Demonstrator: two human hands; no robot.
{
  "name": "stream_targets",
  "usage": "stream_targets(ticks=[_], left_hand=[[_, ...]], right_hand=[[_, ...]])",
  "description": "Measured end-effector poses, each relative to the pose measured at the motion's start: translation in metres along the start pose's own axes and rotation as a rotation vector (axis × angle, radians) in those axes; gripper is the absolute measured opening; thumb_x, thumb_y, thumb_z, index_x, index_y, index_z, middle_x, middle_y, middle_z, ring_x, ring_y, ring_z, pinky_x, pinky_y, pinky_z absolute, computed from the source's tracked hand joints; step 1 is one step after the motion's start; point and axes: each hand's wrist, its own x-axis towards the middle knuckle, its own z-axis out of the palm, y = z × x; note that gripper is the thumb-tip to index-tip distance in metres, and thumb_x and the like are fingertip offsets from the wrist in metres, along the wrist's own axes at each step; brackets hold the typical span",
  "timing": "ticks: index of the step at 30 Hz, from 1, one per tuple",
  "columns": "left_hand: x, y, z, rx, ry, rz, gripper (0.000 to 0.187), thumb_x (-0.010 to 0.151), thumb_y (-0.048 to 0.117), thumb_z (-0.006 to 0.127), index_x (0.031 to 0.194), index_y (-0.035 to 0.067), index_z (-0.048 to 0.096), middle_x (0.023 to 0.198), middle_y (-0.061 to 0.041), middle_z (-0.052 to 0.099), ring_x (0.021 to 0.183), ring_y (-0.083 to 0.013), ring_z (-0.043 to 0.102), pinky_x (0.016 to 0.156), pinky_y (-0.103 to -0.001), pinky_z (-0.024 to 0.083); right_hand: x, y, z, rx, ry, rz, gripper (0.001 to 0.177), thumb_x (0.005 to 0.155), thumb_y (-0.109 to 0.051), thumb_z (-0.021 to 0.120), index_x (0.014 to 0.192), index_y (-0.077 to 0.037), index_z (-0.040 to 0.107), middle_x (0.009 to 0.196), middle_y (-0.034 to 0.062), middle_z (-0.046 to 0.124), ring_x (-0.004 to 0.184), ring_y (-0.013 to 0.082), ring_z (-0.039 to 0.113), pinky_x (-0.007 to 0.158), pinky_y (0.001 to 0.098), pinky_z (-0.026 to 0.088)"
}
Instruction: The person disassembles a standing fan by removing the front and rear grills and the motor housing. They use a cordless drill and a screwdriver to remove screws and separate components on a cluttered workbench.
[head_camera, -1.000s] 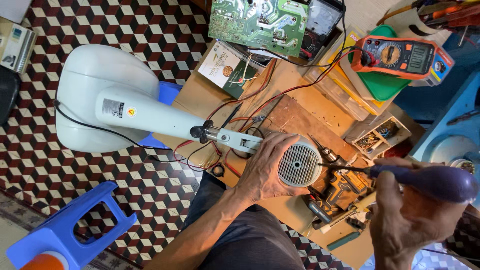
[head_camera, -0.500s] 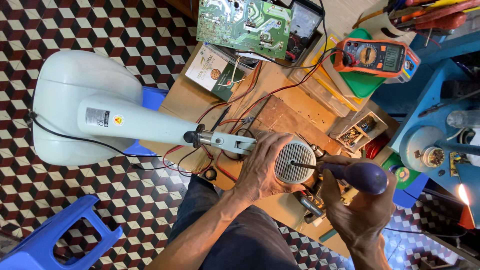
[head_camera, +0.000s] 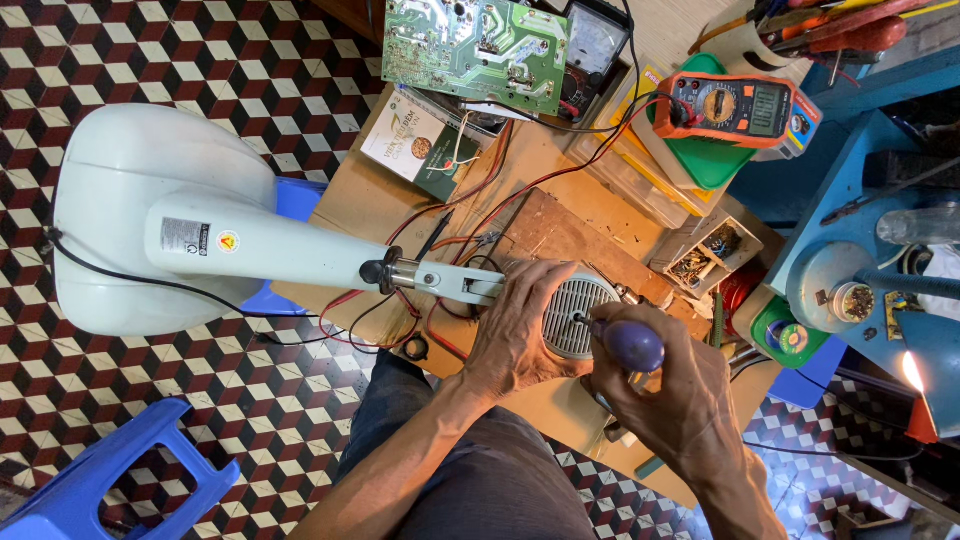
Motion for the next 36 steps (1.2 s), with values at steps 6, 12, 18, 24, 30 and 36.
stream_targets(ticks=[6,12,18,24,30,36], left_hand=[[0.002,-0.001,-0.001,-0.014,0.002,-0.008,0.112,0.077,0.08,0.065,0.161,0.012,0.035,0.156,-0.014,0.046,0.15,-0.0355,0.043,0.129,-0.052,0.036],[0.002,0.001,0.001,-0.012,-0.001,-0.024,0.111,0.078,0.08,0.066,0.16,0.012,0.035,0.154,-0.015,0.046,0.148,-0.0362,0.043,0.128,-0.052,0.036],[0.007,0.007,-0.009,0.009,0.007,0.008,0.107,0.079,0.073,0.069,0.158,0.01,0.035,0.155,-0.019,0.041,0.149,-0.0381,0.038,0.126,-0.054,0.031],[0.013,0.013,-0.021,-0.14,-0.019,0.143,0.041,0.094,0.029,0.075,0.13,0.012,0.065,0.133,-0.01,0.067,0.131,-0.0277,0.062,0.127,-0.05,0.041],[0.027,0.021,-0.021,-0.225,0.089,0.162,0.02,0.091,0.014,0.076,0.11,0.008,0.071,0.104,-0.006,0.075,0.102,-0.0271,0.073,0.11,-0.044,0.055],[0.027,0.024,-0.028,-0.136,0.06,0.178,0.022,0.088,0.009,0.077,0.107,0.009,0.066,0.1,-0.006,0.072,0.099,-0.0299,0.072,0.1,-0.042,0.059]], right_hand=[[0.003,-0.01,-0.007,-0.071,-0.076,-0.01,0.051,0.074,-0.014,0.083,0.119,-0.011,0.058,0.106,0.0116,0.077,0.084,0.0251,0.079,0.067,0.0335,0.063],[0.003,-0.01,0.0,-0.129,0.034,0.033,0.044,0.082,-0.015,0.082,0.117,-0.006,0.055,0.104,0.0109,0.077,0.086,0.0259,0.078,0.067,0.035,0.062],[0.003,-0.013,0.003,-0.12,0.067,0.021,0.036,0.082,-0.013,0.082,0.11,-0.007,0.06,0.099,0.0106,0.076,0.084,0.0242,0.078,0.069,0.0347,0.062],[0.001,-0.013,0.004,-0.126,0.094,0.0,0.033,0.081,-0.013,0.083,0.107,-0.01,0.063,0.101,0.0093,0.075,0.088,0.0251,0.075,0.075,0.039,0.059],[0.006,-0.043,-0.018,-0.319,0.02,0.002,0.06,0.074,-0.031,0.082,0.124,-0.005,0.063,0.105,0.0108,0.072,0.083,0.027,0.07,0.072,0.0419,0.055],[0.023,-0.071,-0.027,-0.746,-0.045,-0.025,0.047,0.085,-0.054,0.075,0.099,-0.011,0.065,0.07,0.0039,0.066,0.061,0.0217,0.065,0.053,0.0368,0.048]])
